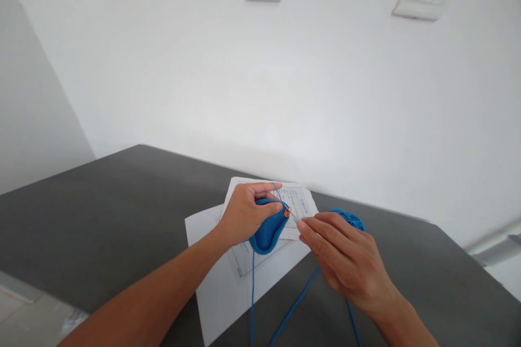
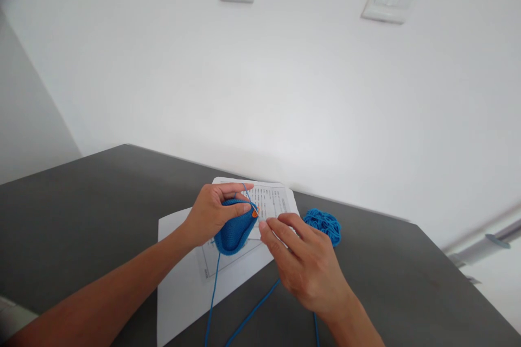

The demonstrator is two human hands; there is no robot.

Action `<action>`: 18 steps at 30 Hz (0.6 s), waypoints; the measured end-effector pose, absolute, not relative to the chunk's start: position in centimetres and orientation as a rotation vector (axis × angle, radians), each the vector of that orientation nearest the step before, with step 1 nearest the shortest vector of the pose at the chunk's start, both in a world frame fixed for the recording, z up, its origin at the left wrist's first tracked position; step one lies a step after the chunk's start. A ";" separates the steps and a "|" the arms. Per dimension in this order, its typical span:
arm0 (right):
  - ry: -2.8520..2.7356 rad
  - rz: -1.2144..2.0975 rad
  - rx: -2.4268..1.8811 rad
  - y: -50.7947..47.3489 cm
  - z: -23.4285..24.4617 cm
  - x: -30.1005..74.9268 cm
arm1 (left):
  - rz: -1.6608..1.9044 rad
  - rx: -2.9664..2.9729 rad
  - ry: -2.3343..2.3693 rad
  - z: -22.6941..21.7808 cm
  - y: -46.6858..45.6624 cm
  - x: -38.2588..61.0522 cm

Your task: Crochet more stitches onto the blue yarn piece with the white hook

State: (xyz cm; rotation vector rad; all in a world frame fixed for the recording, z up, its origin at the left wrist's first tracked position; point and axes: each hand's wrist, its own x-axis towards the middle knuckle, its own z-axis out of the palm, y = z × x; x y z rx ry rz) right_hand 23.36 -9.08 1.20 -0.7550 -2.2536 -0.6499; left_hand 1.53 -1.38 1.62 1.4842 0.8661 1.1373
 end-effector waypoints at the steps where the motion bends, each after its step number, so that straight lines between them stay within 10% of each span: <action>1: -2.256 -0.646 -0.752 -9.1 1.3 23.4 | 1.131 1.511 0.881 1.7 -1.3 1.5; 9: -2.024 -0.254 -0.708 -8.9 1.8 22.5 | 1.100 1.620 0.885 1.5 -0.8 1.0; 18: -0.996 1.029 -0.729 -6.9 -2.0 21.3 | 1.163 1.591 0.884 1.8 -1.2 1.4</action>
